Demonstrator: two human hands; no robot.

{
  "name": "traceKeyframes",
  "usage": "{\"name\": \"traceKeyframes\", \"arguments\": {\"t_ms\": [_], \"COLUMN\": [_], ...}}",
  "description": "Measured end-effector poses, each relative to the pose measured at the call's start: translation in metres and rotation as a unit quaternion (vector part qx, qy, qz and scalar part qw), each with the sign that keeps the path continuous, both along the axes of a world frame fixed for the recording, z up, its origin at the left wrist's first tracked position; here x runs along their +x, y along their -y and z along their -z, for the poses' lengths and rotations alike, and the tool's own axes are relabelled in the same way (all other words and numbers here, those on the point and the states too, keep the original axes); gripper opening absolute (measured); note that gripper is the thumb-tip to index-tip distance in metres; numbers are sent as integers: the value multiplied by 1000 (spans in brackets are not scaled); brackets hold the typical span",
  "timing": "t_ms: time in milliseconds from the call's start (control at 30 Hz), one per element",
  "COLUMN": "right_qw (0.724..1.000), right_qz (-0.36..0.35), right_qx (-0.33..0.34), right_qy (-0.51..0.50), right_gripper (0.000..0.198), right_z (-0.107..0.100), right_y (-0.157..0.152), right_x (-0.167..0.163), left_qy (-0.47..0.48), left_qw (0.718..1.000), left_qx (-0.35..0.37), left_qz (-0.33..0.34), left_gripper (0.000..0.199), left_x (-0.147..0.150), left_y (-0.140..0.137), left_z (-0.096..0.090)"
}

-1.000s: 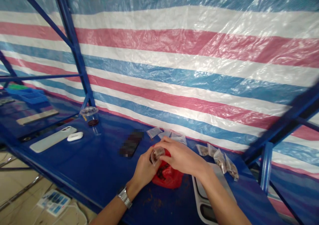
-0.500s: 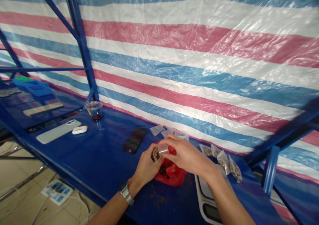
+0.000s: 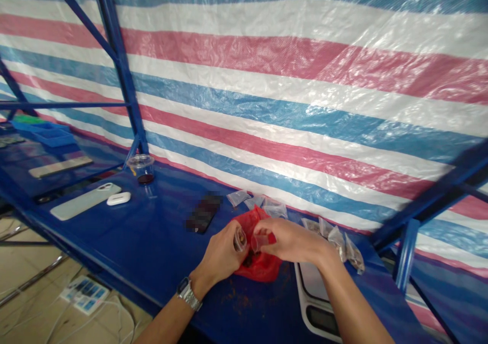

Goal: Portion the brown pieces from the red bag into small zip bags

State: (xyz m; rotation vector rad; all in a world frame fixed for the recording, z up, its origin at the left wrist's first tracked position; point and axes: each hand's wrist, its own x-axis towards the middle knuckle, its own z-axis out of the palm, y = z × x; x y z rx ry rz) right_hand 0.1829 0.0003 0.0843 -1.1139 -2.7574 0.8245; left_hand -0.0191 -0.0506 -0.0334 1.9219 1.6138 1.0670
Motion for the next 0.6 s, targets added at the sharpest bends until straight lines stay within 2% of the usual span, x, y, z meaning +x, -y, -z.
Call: {"name": "traceKeyframes", "arguments": {"t_ms": [67, 167, 267, 467, 600], "right_qw": [998, 987, 982, 958, 970], "right_qz": [-8, 3, 42, 132, 105], "right_qx": [-34, -60, -15, 67, 101], "right_qy": [60, 146, 185, 246, 193], "right_gripper": [20, 22, 30, 31, 33], "right_z": [5, 8, 6, -4, 0], "right_y": [2, 5, 6, 7, 4], "right_x": [-6, -12, -11, -1, -5], "left_qy": [-30, -22, 32, 110, 96], "left_qw": [1000, 999, 997, 955, 960], "left_qx": [-3, 2, 27, 104, 83], "left_qz": [-2, -32, -72, -255, -250], "left_gripper": [12, 12, 10, 12, 15], "left_x": [-3, -6, -9, -20, -17], "left_y": [-1, -4, -7, -9, -3], "left_z": [-1, -1, 0, 2, -3]}}
